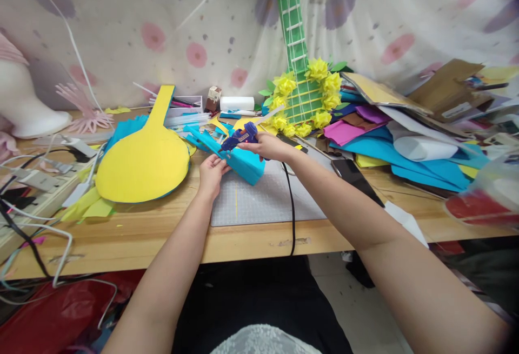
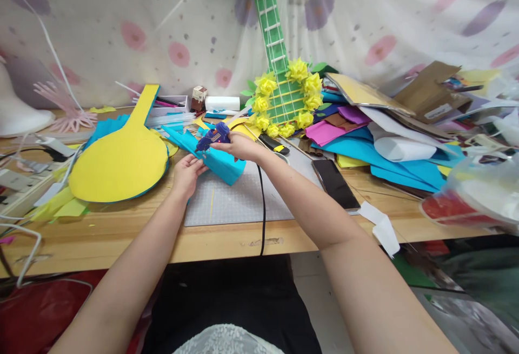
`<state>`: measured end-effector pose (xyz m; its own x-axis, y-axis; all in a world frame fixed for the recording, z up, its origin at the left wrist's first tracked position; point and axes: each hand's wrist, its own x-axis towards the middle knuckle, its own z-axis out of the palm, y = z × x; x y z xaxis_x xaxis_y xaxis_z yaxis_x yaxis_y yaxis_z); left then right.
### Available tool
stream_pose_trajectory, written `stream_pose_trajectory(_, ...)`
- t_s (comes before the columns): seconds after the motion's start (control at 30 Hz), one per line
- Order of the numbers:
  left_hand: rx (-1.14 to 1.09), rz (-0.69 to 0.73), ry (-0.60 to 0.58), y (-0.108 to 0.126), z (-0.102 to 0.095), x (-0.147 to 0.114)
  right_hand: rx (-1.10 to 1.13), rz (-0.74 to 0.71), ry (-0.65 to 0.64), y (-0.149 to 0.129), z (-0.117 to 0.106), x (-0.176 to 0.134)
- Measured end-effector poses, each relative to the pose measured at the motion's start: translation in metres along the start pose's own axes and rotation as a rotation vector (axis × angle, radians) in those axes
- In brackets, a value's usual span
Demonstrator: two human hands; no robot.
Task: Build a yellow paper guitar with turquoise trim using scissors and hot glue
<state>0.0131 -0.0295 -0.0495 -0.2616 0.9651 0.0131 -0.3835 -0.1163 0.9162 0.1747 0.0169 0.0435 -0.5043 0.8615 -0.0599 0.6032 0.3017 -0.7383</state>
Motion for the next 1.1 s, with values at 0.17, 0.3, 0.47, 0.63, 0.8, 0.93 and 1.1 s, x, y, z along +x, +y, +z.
stream_pose_trajectory(0.17,-0.004,-0.006,-0.010,0.000,-0.001,0.001,-0.022,0.008,0.024,-0.005,0.001,0.005)
stream_pose_trajectory(0.3,-0.010,-0.010,-0.007,-0.001,-0.001,0.001,-0.038,-0.025,0.029,-0.010,0.002,0.008)
stream_pose_trajectory(0.47,-0.011,-0.011,-0.003,0.000,-0.001,0.001,-0.039,-0.041,0.034,-0.013,0.002,0.012)
stream_pose_trajectory(0.63,-0.022,-0.020,0.003,0.001,0.000,0.000,-0.014,-0.050,0.045,-0.013,0.004,0.018)
stream_pose_trajectory(0.8,-0.023,-0.032,0.003,0.001,0.000,0.000,-0.006,-0.035,0.055,-0.013,0.006,0.025)
stream_pose_trajectory(0.93,-0.019,-0.032,0.002,0.000,-0.001,0.000,-0.014,-0.025,0.071,-0.016,0.006,0.027)
stream_pose_trajectory(1.1,-0.016,-0.029,0.008,-0.001,-0.001,0.000,0.014,-0.032,0.045,-0.020,0.005,0.025)
